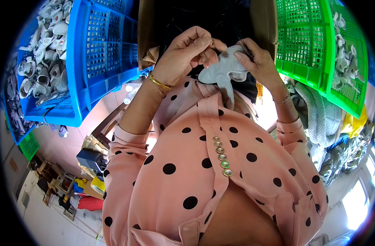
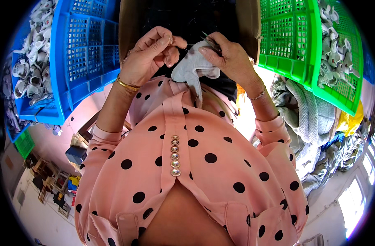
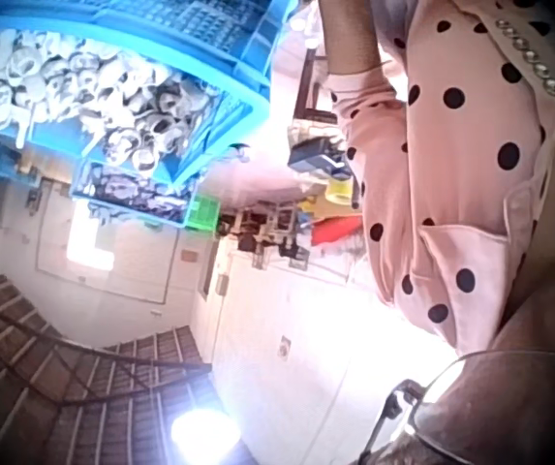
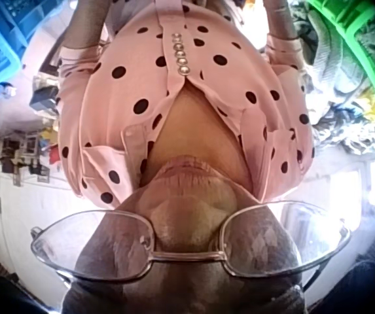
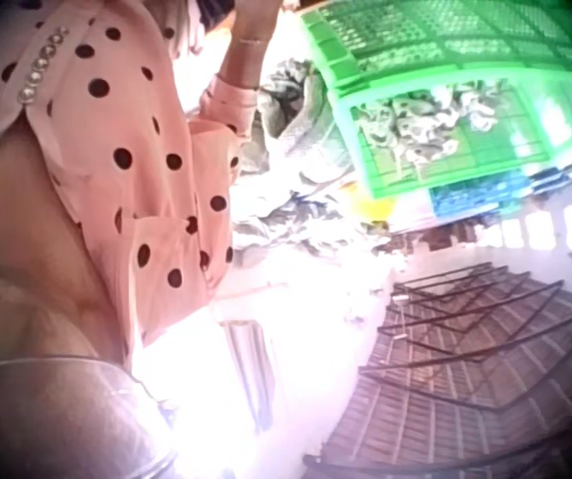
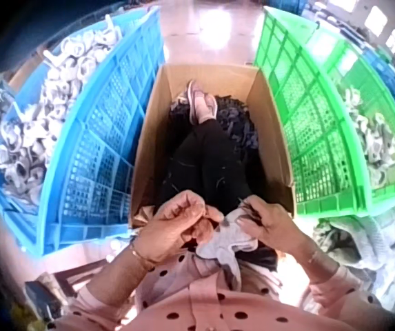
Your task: The person uses a pair of scissors to trim loose threads and excess fabric from the edges of small white shoes. They handle the shoes one at a time, picking them from a blue crate, performing the trimming, and placing the finished items into a green crate.
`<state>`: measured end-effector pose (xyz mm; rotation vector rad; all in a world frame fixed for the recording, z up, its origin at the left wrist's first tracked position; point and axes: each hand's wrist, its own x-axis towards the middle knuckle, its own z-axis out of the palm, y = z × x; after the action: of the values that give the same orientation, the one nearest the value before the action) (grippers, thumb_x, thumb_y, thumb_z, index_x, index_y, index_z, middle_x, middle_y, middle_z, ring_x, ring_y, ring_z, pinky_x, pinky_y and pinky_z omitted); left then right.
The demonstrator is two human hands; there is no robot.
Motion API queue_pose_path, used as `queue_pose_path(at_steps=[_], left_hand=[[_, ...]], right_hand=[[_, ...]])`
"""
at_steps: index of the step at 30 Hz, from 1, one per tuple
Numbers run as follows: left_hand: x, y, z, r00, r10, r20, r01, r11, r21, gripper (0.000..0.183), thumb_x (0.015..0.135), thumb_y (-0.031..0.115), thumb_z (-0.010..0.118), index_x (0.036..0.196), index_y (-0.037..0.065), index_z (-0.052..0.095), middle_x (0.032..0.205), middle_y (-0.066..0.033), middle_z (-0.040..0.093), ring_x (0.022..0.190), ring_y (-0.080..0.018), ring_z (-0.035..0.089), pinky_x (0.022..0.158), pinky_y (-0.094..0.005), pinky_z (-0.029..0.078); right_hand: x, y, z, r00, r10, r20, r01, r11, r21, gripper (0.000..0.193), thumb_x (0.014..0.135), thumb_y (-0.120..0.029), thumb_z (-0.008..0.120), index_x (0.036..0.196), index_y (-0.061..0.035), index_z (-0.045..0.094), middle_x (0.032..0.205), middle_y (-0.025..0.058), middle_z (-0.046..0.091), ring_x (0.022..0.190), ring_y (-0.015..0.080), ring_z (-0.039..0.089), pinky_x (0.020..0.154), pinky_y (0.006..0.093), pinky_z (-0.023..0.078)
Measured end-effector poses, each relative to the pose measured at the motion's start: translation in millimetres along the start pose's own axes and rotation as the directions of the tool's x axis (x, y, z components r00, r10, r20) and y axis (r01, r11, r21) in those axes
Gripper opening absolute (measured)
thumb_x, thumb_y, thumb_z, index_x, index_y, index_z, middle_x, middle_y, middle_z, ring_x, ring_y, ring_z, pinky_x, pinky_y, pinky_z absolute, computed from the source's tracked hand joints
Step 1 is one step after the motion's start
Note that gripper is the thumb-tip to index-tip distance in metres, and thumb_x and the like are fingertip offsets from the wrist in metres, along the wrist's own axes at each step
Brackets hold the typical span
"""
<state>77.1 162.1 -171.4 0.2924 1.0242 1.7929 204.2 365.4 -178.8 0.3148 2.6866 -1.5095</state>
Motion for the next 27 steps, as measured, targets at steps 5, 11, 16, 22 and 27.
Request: queue_pose_path(at_steps=[5, 11, 16, 22, 27], left_hand=[[-7.7, 2.4, 12.3, 0.984, 0.155, 0.086, -0.145, 0.428, 0.892, 0.025, 0.094, 0.026, 0.060, 0.101, 0.002, 0.057, 0.068, -0.0033, 0.053, 0.057, -0.0097, 0.049, 0.054, -0.0265, 0.041], [-0.9, -3.3, 15.2, 0.994, -0.019, 0.107, -0.071, 0.626, 0.777, 0.030, 0.094, 0.024, 0.058, 0.071, 0.004, 0.056, 0.063, 0.0022, 0.046, 0.061, -0.0052, 0.043, 0.057, -0.0230, 0.036], [-5.9, 12.5, 51.5, 0.999, -0.014, 0.029, 0.005, 0.959, 0.284, 0.028, 0.092, 0.016, 0.056, 0.066, 0.010, 0.047, 0.059, 0.0080, 0.035, 0.055, -0.0021, 0.030, 0.051, -0.0196, 0.027], [-3.2, -31.6, 49.9, 0.982, -0.057, -0.181, 0.084, 0.985, 0.149, 0.031, 0.091, 0.015, 0.056, 0.063, 0.012, 0.043, 0.058, 0.0089, 0.032, 0.054, -0.0016, 0.025, 0.049, -0.0197, 0.024], [2.6, -38.6, 46.8, 0.976, -0.037, -0.214, 0.075, 0.982, 0.171, 0.032, 0.091, 0.014, 0.056, 0.063, 0.013, 0.043, 0.058, 0.0091, 0.033, 0.054, -0.0017, 0.025, 0.049, -0.0195, 0.025]], right_hand=[[-13.1, -7.0, 0.2, 0.997, -0.001, -0.078, -0.005, 0.997, -0.071, 0.040, 0.089, -0.036, 0.064, 0.106, -0.0015, 0.053, 0.080, 0.0176, 0.064, 0.070, 0.0327, 0.064, 0.063, 0.0334, 0.050], [-27.7, -17.4, 4.6, 0.985, -0.023, -0.173, 0.014, 0.999, -0.052, 0.040, 0.088, -0.036, 0.065, 0.104, -0.0008, 0.054, 0.080, 0.0181, 0.064, 0.071, 0.0332, 0.064, 0.065, 0.0339, 0.050], [-46.2, -22.6, 19.2, 0.958, 0.008, -0.285, 0.031, 0.991, 0.129, 0.036, 0.090, -0.032, 0.063, 0.105, -0.0008, 0.055, 0.084, 0.0189, 0.065, 0.079, 0.0331, 0.066, 0.069, 0.0343, 0.051], [-60.1, 4.0, 29.0, 0.969, -0.008, -0.248, -0.020, 0.994, -0.110, 0.035, 0.095, -0.036, 0.053, 0.103, -0.0021, 0.052, 0.083, 0.0177, 0.065, 0.075, 0.0367, 0.065, 0.064, 0.0389, 0.050], [-50.8, -10.2, -11.6, 1.000, 0.010, -0.006, -0.011, 0.937, -0.349, 0.038, 0.095, -0.042, 0.051, 0.091, -0.0045, 0.055, 0.072, 0.0144, 0.061, 0.064, 0.0333, 0.062, 0.056, 0.0400, 0.047]])
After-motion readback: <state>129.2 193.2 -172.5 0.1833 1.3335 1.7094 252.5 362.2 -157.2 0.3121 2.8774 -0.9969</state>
